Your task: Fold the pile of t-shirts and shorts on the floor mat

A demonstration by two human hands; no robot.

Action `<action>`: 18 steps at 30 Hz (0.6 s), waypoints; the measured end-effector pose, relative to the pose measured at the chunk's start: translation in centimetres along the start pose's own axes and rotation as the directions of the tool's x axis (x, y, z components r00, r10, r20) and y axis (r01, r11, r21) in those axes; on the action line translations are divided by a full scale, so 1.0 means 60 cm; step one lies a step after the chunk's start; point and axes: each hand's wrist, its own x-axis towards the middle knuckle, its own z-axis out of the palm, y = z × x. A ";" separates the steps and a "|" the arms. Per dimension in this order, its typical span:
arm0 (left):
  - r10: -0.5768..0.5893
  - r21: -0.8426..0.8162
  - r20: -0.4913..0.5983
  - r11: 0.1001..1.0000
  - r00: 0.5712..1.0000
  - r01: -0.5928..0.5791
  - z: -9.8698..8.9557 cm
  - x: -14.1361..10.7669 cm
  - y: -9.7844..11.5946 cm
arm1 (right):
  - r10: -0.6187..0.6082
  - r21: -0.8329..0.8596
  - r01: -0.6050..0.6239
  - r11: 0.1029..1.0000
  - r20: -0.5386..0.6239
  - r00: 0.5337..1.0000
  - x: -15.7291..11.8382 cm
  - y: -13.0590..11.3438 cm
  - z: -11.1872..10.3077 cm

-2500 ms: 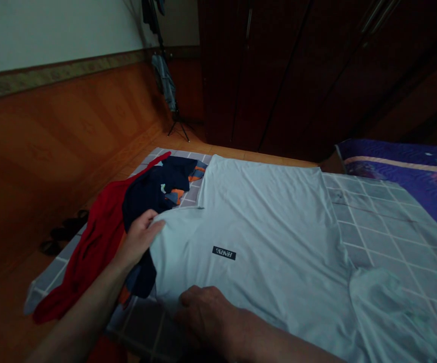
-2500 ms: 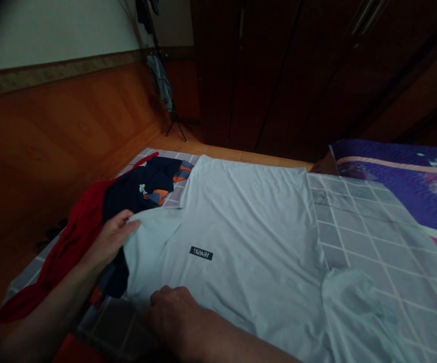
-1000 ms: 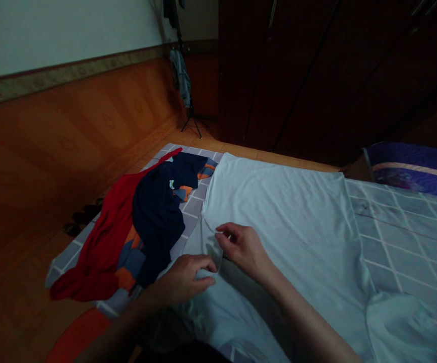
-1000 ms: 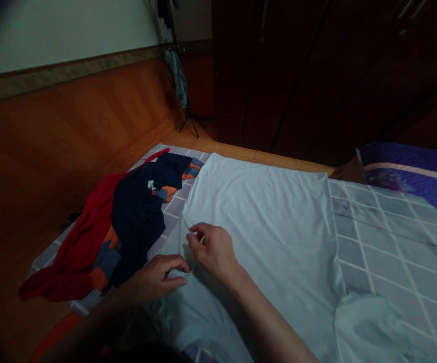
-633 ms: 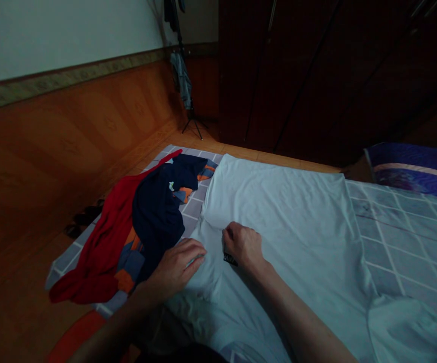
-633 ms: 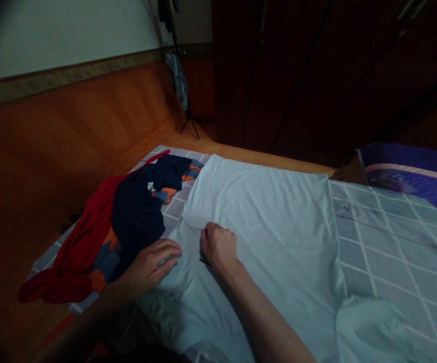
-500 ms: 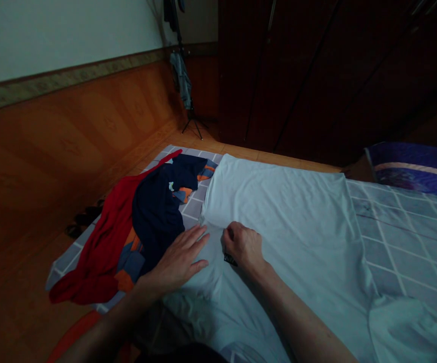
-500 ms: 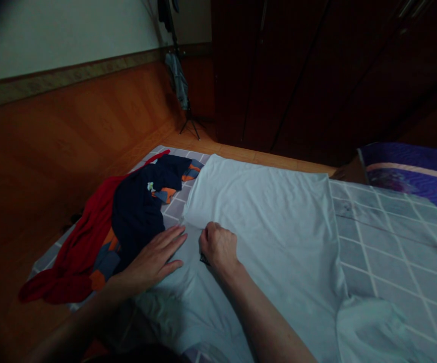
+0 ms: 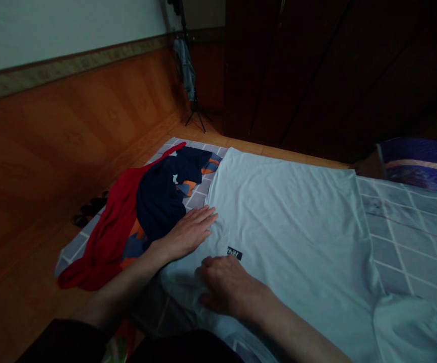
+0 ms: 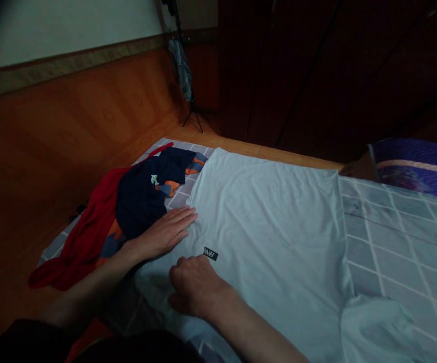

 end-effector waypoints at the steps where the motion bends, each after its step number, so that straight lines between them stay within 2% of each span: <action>1: -0.017 0.026 0.034 1.000 0.999 0.016 0.003 0.004 -0.003 | -0.004 -0.025 0.004 1.000 0.003 1.000 0.003 -0.007 0.010; 6: -0.041 0.100 0.092 0.994 0.995 0.031 0.008 0.004 -0.011 | -0.085 -0.067 0.078 0.995 -0.102 0.991 0.015 -0.017 0.042; 13: -0.006 0.144 0.113 0.990 0.994 -0.010 0.006 0.007 -0.006 | -0.084 -0.076 0.082 0.994 -0.023 0.996 0.012 -0.032 0.035; 15: -0.005 0.169 0.083 0.986 0.997 -0.009 0.007 0.003 -0.001 | -0.064 -0.077 0.062 0.995 -0.026 0.998 0.007 -0.034 0.028; 18: 0.009 0.211 -0.034 0.978 0.999 -0.002 0.014 -0.020 0.007 | -0.032 -0.046 0.029 0.999 -0.073 0.997 -0.005 -0.026 0.013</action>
